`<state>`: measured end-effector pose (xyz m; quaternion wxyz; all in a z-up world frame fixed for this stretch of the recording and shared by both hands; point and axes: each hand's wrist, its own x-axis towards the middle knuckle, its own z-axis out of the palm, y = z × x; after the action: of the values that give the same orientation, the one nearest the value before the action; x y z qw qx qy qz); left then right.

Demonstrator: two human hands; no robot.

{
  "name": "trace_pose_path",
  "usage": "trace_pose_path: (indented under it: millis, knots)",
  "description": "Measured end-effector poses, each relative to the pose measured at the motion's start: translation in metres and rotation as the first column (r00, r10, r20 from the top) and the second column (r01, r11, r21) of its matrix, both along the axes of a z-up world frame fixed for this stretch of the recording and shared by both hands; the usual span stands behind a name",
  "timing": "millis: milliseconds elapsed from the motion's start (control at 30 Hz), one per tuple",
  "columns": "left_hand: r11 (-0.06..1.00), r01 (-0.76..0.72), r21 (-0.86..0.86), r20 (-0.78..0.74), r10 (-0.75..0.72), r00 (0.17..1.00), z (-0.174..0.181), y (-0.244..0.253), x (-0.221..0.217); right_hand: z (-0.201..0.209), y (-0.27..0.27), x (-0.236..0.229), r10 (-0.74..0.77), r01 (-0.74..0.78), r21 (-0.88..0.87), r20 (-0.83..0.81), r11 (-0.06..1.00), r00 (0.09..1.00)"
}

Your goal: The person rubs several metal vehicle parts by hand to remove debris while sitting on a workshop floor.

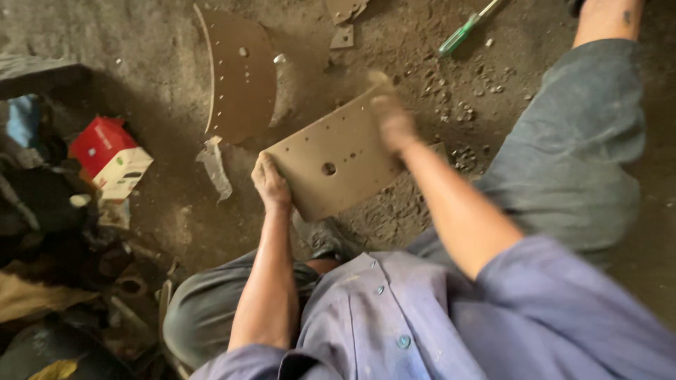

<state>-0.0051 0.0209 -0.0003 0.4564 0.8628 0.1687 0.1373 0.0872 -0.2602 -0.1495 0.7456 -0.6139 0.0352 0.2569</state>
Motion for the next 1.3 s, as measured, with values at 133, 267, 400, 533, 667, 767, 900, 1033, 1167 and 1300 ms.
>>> trace_pose_path:
  millis: [133, 267, 400, 533, 667, 767, 900, 1033, 1167, 1300]
  knots:
    - [0.997, -0.05, -0.066, -0.027, 0.048, 0.998, -0.009, 0.009, 0.006, -0.006, -0.016, -0.01, -0.094, 0.103, 0.11, -0.081, 0.989, 0.992]
    - [0.994, -0.063, -0.09, -0.068, 0.057, 0.996, -0.011, 0.005, -0.003, 0.025, 0.008, -0.013, -0.071, 0.119, -0.199, 0.234, 0.973, 0.97]
    - [1.0, -0.014, 0.012, -0.031, 0.014, 0.999, -0.007, 0.002, -0.003, -0.007, -0.002, -0.012, -0.033, 0.072, -0.305, 0.134, 0.95, 0.991]
    - [0.999, 0.029, -0.013, 0.04, -0.029, 0.999, -0.002, 0.008, 0.008, -0.008, 0.004, -0.015, -0.122, 0.132, -0.122, 0.092, 0.984, 0.988]
    - [0.992, -0.06, -0.114, -0.042, 0.055, 0.998, -0.011, 0.008, -0.004, 0.03, 0.01, -0.018, -0.078, 0.164, -0.239, 0.331, 0.957, 0.94]
    - [0.999, -0.03, 0.018, -0.029, 0.03, 0.999, -0.006, 0.008, -0.004, 0.022, -0.013, -0.016, -0.081, 0.132, -0.19, 0.252, 0.973, 0.964]
    - [1.0, -0.01, -0.024, -0.025, 0.009, 1.0, 0.001, 0.011, 0.007, 0.009, 0.008, -0.022, -0.119, 0.118, -0.05, -0.012, 0.992, 0.993]
    - [0.996, -0.068, -0.057, -0.073, 0.063, 0.995, -0.007, 0.01, -0.011, 0.02, 0.016, -0.029, -0.03, 0.144, -0.344, 0.316, 0.928, 0.948]
    - [0.998, -0.058, -0.01, -0.034, 0.057, 0.998, -0.004, 0.007, -0.002, 0.028, -0.011, -0.009, -0.077, 0.064, -0.149, -0.083, 0.987, 0.994]
    - [0.986, -0.109, -0.13, -0.109, 0.095, 0.989, -0.009, 0.014, -0.004, 0.051, 0.014, -0.029, 0.028, 0.047, -0.419, 0.17, 0.907, 0.985]
